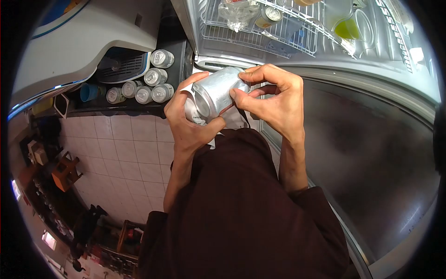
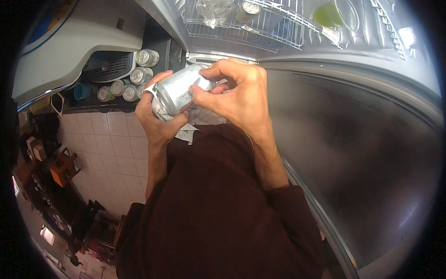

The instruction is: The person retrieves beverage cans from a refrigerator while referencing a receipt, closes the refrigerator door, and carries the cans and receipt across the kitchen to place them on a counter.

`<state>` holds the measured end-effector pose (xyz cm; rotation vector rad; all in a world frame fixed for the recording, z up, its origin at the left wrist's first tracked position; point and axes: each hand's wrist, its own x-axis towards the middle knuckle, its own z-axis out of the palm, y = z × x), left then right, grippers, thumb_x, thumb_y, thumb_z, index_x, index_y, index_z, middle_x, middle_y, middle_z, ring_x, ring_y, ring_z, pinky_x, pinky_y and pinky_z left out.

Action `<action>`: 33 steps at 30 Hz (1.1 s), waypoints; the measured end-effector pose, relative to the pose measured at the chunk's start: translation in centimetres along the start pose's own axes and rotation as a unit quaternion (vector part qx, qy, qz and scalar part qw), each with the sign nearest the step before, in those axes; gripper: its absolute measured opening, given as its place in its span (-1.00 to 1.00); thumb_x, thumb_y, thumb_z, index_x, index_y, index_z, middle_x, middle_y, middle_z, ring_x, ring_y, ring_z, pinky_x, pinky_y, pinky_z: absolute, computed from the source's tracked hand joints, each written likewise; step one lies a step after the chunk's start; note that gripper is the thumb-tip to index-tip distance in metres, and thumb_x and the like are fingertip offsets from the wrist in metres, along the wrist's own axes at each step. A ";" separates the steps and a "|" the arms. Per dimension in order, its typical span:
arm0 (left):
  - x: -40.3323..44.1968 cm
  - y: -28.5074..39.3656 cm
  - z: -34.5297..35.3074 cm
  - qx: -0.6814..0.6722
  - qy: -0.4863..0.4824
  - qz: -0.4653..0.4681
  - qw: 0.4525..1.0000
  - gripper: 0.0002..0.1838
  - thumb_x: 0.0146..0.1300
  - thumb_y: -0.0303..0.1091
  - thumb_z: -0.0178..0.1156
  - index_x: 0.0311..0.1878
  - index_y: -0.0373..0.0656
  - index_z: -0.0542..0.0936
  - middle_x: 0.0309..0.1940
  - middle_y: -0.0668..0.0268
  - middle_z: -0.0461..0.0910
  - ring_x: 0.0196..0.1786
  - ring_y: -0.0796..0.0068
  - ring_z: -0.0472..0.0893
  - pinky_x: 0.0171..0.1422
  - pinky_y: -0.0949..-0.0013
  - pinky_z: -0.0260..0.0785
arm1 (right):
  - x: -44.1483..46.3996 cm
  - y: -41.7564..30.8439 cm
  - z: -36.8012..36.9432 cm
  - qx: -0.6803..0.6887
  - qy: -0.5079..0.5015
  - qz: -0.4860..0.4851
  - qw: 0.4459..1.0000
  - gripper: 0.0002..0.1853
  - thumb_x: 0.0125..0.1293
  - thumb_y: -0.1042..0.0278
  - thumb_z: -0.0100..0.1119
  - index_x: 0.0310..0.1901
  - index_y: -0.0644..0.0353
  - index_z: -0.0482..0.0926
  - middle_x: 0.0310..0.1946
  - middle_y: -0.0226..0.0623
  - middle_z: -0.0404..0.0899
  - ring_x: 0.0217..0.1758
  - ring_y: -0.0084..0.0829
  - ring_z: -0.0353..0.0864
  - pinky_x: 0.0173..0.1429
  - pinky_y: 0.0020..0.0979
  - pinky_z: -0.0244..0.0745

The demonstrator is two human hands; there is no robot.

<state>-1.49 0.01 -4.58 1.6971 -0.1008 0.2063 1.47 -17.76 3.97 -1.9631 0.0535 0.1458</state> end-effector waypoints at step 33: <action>0.1 0.2 1.8 0.095 0.088 0.084 0.988 -0.26 -0.28 -0.52 0.39 0.17 -0.38 0.56 0.06 0.05 0.66 0.05 0.17 0.73 0.18 0.23 0.57 | -2.3 3.2 0.4 -0.150 0.056 -0.188 0.969 -0.83 0.14 0.56 0.37 -0.22 0.39 0.65 -0.31 -0.05 0.70 -0.41 -0.37 0.69 -0.34 -0.42 0.56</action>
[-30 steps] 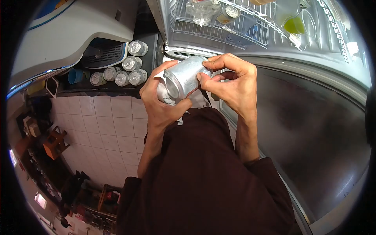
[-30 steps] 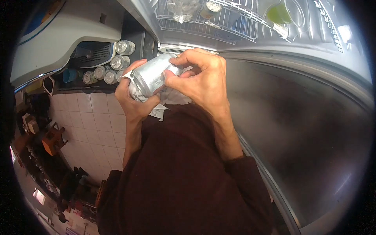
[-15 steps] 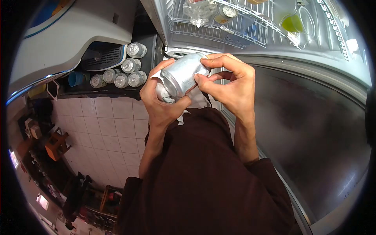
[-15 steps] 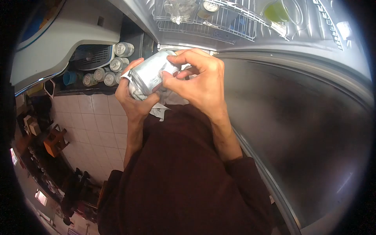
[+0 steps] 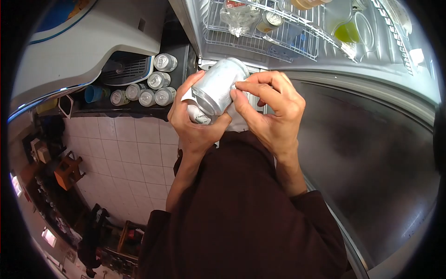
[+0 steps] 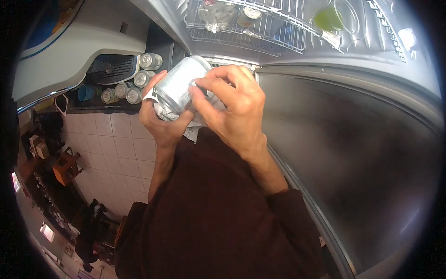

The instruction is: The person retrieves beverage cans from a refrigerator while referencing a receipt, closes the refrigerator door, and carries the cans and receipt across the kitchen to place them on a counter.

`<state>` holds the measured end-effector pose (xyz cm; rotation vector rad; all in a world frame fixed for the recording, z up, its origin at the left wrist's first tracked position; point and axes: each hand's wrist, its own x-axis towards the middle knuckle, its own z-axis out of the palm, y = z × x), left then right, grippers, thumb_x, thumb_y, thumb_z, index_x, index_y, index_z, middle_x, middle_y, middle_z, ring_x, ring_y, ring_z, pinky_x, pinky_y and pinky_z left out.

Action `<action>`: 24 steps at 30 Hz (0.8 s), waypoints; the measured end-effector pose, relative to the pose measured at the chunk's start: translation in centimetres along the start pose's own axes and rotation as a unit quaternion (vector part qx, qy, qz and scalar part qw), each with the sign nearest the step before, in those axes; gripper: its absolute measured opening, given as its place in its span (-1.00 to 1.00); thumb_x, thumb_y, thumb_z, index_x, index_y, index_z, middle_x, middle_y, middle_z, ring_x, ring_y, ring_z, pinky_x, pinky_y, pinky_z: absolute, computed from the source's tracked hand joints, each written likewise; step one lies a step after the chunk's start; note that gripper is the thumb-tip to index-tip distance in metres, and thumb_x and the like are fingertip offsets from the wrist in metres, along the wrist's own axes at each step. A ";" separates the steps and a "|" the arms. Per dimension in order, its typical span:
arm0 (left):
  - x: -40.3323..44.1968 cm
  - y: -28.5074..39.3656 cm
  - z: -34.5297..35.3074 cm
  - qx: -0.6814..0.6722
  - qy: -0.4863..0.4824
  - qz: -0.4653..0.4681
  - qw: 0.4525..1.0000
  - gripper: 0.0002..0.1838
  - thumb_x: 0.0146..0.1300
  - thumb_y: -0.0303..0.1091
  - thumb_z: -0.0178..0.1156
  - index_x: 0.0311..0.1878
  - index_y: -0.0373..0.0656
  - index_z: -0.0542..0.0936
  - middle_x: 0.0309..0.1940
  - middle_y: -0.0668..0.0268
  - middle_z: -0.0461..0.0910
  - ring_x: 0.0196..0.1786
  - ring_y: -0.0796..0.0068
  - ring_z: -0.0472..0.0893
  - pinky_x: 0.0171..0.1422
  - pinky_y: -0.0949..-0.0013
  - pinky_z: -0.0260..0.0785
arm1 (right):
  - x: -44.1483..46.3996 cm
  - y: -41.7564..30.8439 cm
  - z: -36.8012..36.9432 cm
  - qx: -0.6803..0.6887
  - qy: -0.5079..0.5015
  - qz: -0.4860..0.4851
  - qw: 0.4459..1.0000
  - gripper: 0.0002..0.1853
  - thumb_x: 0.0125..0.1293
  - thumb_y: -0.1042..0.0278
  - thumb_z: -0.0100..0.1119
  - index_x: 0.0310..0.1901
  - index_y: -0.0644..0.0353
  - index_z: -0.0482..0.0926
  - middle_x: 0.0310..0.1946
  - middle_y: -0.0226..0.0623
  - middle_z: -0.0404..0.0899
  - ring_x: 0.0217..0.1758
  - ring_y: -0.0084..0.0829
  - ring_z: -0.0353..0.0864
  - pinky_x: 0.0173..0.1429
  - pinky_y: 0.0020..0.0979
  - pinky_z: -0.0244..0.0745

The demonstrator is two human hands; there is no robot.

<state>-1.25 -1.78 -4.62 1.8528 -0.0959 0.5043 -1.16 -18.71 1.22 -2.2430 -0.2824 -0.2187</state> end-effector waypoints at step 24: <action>-0.5 -1.1 -2.7 -0.397 -0.051 -0.278 0.873 -0.16 -0.24 -0.41 0.32 0.29 -0.39 0.48 0.08 0.16 0.59 0.14 0.39 0.59 0.30 0.37 0.38 | -0.7 12.9 -2.7 -0.336 0.007 0.095 0.937 -0.80 0.18 0.45 0.28 -0.19 0.32 0.52 -0.25 0.07 0.65 -0.32 -0.04 0.63 -0.30 -0.17 0.48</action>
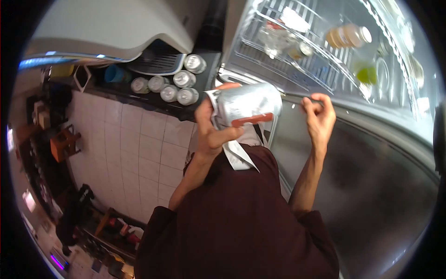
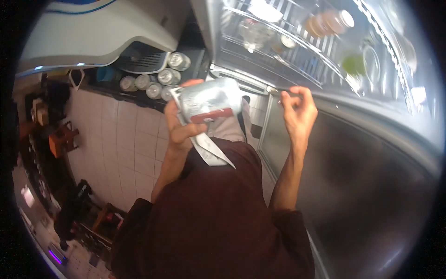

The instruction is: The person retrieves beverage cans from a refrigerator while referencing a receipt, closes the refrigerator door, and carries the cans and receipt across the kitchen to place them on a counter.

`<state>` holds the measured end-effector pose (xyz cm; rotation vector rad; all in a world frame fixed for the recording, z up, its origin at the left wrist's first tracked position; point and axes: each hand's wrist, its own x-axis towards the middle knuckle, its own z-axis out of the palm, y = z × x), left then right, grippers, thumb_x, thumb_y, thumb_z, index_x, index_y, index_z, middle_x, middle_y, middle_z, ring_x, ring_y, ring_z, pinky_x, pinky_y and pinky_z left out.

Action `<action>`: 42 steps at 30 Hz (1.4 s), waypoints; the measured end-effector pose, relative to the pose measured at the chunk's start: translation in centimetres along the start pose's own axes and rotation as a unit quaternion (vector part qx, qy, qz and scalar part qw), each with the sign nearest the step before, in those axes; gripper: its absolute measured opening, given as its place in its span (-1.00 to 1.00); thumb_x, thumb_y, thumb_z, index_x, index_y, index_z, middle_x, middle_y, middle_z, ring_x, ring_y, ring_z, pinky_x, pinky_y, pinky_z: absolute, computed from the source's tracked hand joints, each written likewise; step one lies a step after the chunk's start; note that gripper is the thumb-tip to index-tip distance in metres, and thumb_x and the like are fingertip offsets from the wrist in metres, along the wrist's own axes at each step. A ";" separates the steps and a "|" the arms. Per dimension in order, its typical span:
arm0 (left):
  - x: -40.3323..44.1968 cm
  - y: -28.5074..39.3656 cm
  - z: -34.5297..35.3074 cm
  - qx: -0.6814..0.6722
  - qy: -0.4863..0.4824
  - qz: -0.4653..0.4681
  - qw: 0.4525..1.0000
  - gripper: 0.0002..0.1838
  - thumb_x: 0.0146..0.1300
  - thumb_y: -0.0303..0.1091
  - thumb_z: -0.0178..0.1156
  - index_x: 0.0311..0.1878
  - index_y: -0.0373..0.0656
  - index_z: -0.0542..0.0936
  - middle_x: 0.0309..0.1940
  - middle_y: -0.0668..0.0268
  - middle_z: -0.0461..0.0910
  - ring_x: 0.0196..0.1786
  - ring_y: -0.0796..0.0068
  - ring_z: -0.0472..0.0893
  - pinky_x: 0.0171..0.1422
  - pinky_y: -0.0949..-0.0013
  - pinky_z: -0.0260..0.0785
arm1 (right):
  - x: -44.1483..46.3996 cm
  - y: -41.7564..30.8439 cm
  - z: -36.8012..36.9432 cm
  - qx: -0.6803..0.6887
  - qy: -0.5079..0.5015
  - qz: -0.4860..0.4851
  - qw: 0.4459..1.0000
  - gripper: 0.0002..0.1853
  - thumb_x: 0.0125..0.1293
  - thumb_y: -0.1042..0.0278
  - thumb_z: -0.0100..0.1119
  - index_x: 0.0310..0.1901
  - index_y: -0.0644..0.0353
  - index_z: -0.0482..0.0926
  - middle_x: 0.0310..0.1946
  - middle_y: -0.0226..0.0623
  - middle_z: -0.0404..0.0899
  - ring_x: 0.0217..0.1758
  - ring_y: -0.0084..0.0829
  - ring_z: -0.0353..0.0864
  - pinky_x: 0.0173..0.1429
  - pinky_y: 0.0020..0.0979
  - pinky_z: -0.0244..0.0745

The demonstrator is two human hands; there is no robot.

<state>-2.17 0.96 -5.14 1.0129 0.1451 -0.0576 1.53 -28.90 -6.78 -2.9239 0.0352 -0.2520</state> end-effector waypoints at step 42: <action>-17.8 -1.9 -11.8 -0.359 0.501 0.169 0.769 -0.48 0.50 -0.24 0.05 0.43 -0.27 0.38 0.28 0.06 0.56 0.03 0.33 0.64 0.09 0.34 0.56 | 6.3 -46.9 23.1 0.128 -0.190 -0.605 0.762 -0.24 0.16 0.22 0.42 0.40 0.20 0.37 0.31 0.12 0.40 0.41 0.17 0.36 0.54 0.08 0.23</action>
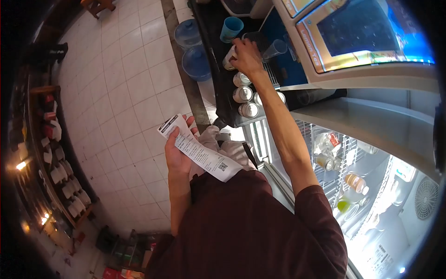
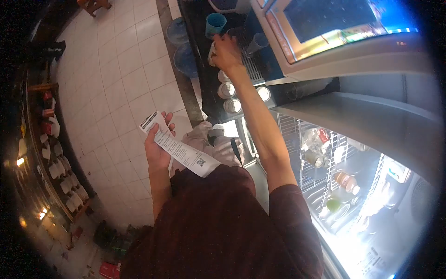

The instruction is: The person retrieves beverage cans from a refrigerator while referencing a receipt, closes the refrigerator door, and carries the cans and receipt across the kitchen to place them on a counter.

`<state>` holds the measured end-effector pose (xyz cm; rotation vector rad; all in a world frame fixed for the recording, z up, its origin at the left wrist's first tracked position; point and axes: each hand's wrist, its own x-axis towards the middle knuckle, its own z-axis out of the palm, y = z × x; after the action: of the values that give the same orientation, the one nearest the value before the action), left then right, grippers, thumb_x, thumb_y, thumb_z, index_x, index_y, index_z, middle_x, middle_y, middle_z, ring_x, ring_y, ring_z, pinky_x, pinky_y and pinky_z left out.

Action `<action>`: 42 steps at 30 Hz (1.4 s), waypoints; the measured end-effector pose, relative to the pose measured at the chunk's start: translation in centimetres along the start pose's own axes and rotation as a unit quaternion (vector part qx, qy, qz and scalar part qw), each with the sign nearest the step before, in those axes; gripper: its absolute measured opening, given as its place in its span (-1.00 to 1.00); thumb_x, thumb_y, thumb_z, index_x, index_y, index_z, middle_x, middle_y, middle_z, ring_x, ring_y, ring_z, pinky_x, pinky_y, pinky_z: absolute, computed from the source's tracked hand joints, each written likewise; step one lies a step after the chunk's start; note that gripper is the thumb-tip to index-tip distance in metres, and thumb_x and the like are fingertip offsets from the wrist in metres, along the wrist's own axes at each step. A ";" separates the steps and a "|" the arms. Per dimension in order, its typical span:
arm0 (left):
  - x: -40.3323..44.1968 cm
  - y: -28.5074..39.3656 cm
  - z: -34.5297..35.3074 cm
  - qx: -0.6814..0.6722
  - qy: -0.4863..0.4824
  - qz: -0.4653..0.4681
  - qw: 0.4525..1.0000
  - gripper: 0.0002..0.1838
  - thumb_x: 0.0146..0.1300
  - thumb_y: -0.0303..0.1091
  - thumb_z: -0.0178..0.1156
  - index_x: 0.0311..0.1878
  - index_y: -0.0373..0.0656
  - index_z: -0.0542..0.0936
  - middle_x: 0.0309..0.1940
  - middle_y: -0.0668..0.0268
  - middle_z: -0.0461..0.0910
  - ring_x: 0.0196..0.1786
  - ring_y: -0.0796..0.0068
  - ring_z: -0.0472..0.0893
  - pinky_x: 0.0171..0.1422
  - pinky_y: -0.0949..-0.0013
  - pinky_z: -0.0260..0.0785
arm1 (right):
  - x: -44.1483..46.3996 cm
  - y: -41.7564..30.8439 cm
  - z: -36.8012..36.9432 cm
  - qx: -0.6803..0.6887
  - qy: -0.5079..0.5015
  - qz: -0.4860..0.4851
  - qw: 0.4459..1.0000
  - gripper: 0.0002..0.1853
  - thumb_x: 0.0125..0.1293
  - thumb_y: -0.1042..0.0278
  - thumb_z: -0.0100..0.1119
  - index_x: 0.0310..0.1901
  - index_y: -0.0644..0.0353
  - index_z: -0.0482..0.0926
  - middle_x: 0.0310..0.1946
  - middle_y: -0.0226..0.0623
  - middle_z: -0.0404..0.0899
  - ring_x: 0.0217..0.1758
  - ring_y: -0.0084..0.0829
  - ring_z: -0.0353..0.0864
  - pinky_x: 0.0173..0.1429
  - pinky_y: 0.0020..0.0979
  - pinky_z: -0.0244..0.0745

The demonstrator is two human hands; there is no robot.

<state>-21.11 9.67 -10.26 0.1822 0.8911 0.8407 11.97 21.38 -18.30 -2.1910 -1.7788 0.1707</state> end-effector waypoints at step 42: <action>4.0 -12.8 20.3 0.024 -0.420 -0.466 0.778 -0.39 0.53 -0.29 -0.03 0.55 -0.35 0.19 0.50 -0.04 0.32 0.42 0.16 0.48 0.45 0.16 0.41 | -36.8 -9.3 -19.4 0.572 0.212 0.381 0.695 -0.70 0.45 0.26 0.31 0.07 0.27 0.62 -0.33 -0.39 0.63 -0.27 -0.62 0.51 -0.21 -0.48 0.41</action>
<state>2.77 7.76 -5.81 0.1142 0.0647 -0.2388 0.67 -15.89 -0.86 -1.5676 -0.1655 0.6679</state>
